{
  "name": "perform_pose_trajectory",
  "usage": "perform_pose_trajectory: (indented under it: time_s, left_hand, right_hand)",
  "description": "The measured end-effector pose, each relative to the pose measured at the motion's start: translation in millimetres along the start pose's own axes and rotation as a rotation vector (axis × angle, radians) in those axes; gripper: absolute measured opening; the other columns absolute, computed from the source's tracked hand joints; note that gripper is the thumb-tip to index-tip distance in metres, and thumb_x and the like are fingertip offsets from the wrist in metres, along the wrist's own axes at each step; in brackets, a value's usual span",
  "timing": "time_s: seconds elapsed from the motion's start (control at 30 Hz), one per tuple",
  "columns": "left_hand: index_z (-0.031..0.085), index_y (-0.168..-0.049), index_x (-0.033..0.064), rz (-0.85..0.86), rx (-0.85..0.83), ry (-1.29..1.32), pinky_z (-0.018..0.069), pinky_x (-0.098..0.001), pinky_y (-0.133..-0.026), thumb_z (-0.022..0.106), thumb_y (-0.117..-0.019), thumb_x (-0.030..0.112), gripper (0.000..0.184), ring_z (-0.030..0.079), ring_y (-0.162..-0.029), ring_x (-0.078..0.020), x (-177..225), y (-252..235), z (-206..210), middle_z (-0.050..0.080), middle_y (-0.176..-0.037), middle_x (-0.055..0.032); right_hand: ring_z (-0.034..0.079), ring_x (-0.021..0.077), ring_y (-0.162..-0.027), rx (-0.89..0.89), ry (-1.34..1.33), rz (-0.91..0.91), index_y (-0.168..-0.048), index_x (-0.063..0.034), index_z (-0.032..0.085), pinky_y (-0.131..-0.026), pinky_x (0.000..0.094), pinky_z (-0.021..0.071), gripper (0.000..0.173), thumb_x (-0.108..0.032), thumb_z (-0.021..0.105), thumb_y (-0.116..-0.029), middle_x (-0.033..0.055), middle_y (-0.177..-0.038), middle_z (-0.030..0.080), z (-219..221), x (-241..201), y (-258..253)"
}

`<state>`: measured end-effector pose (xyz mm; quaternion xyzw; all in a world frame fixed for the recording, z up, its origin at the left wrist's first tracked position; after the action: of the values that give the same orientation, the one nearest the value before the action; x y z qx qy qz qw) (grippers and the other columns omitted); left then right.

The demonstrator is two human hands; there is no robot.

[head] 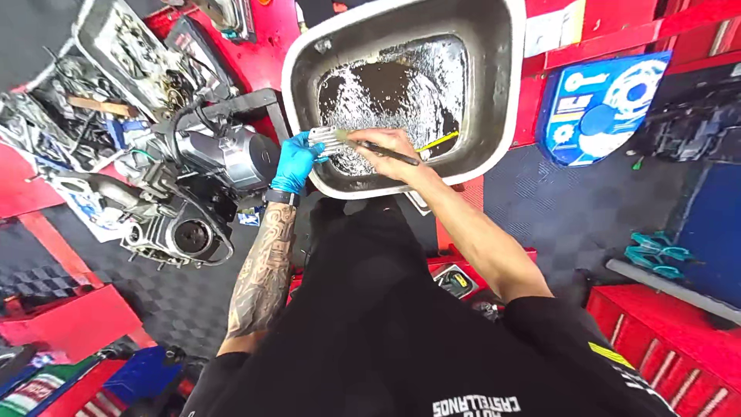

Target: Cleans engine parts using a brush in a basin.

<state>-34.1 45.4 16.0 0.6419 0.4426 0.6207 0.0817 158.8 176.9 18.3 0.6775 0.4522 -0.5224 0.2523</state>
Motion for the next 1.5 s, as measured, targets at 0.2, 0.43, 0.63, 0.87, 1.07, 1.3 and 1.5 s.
perform_pose_trajectory:
  time_s: [0.2, 0.43, 0.63, 0.87, 1.07, 1.3, 1.5]
  left_hand:
    - [0.060, -0.132, -0.0022, 0.007, -0.015, 0.037, 0.0641, -0.0397, -0.087, 0.062, -0.0997, 0.006, 0.034, 0.074, -0.096, -0.0207, 4, 12, -6, 0.072, -0.116, -0.0141]
    - [0.071, -0.127, 0.0113, 0.218, 0.133, -0.676, 0.0571, -0.0441, -0.099, 0.066, -0.0969, 0.022, 0.032, 0.072, -0.105, -0.0177, -2, 35, 12, 0.075, -0.112, -0.0086]
    - [0.073, -0.126, 0.0099, 0.490, 0.223, -0.638, 0.0535, -0.0343, -0.106, 0.060, -0.1014, 0.019, 0.029, 0.069, -0.116, -0.0146, 2, 54, 52, 0.073, -0.122, -0.0085]
    - [0.069, -0.133, 0.0119, 0.514, 0.132, -0.821, 0.0522, -0.0439, -0.108, 0.055, -0.1032, 0.020, 0.034, 0.067, -0.120, -0.0222, 7, 48, 56, 0.071, -0.128, -0.0115]
    - [0.071, -0.129, 0.0121, 0.518, 0.081, -0.884, 0.0522, -0.0548, -0.103, 0.059, -0.0995, 0.020, 0.033, 0.070, -0.115, -0.0290, -18, 38, 50, 0.073, -0.123, -0.0135]
    - [0.069, -0.131, 0.0061, 0.683, 0.215, -0.533, 0.0511, -0.0348, -0.108, 0.062, -0.1011, 0.020, 0.034, 0.067, -0.121, -0.0159, -10, 83, 48, 0.070, -0.128, -0.0117]
    - [0.066, -0.132, 0.0023, 0.572, 0.318, -0.387, 0.0525, -0.0377, -0.106, 0.070, -0.0967, 0.020, 0.040, 0.067, -0.118, -0.0190, 48, 107, 48, 0.070, -0.127, -0.0144]
  right_hand:
    - [0.074, 0.0172, -0.099, -0.023, 0.070, 0.144, -0.125, -0.0113, 0.072, -0.092, 0.0422, 0.0592, 0.028, -0.016, 0.063, -0.0989, 0.0065, -0.112, 0.077, -3, 39, 8]
    - [0.068, 0.0301, -0.106, 0.186, 0.295, 0.684, -0.132, -0.0225, 0.070, -0.093, 0.0501, 0.0569, 0.035, -0.032, 0.064, -0.0988, 0.0168, -0.123, 0.066, -17, 81, 54]
    - [0.063, 0.0321, -0.124, -0.230, 0.463, 0.436, -0.130, -0.0218, 0.070, -0.107, 0.0546, 0.0496, 0.034, -0.027, 0.065, -0.0962, 0.0100, -0.130, 0.069, -1, 70, 96]
    - [0.057, 0.0323, -0.133, -0.359, 0.533, 0.452, -0.133, -0.0210, 0.067, -0.120, 0.0664, 0.0276, 0.059, -0.059, 0.068, -0.0867, 0.0096, -0.136, 0.065, 7, 42, 133]
    - [0.049, 0.0307, -0.141, -0.024, 0.512, 0.580, -0.136, -0.0199, 0.065, -0.125, 0.0601, 0.0216, 0.049, -0.032, 0.072, -0.0889, 0.0119, -0.145, 0.059, 25, -10, 181]
    - [0.064, 0.0330, -0.122, 0.283, 0.387, 1.077, -0.131, -0.0133, 0.068, -0.105, 0.0545, 0.0515, 0.042, -0.035, 0.066, -0.0952, 0.0157, -0.131, 0.068, 44, -32, 384]
    - [0.069, 0.0441, -0.106, 0.505, 0.224, 1.490, -0.124, -0.0080, 0.071, -0.091, 0.0692, 0.0525, 0.040, -0.019, 0.074, -0.0862, 0.0229, -0.112, 0.072, 42, -22, 549]
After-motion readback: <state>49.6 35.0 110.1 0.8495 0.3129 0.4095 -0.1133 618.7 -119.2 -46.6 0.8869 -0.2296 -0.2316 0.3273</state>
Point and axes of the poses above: each hand's wrist, its own y-axis away from the middle knuckle, its own z-axis out of the palm, x = y × z, the point moved 4 cm from there along -y, towards the middle knuckle
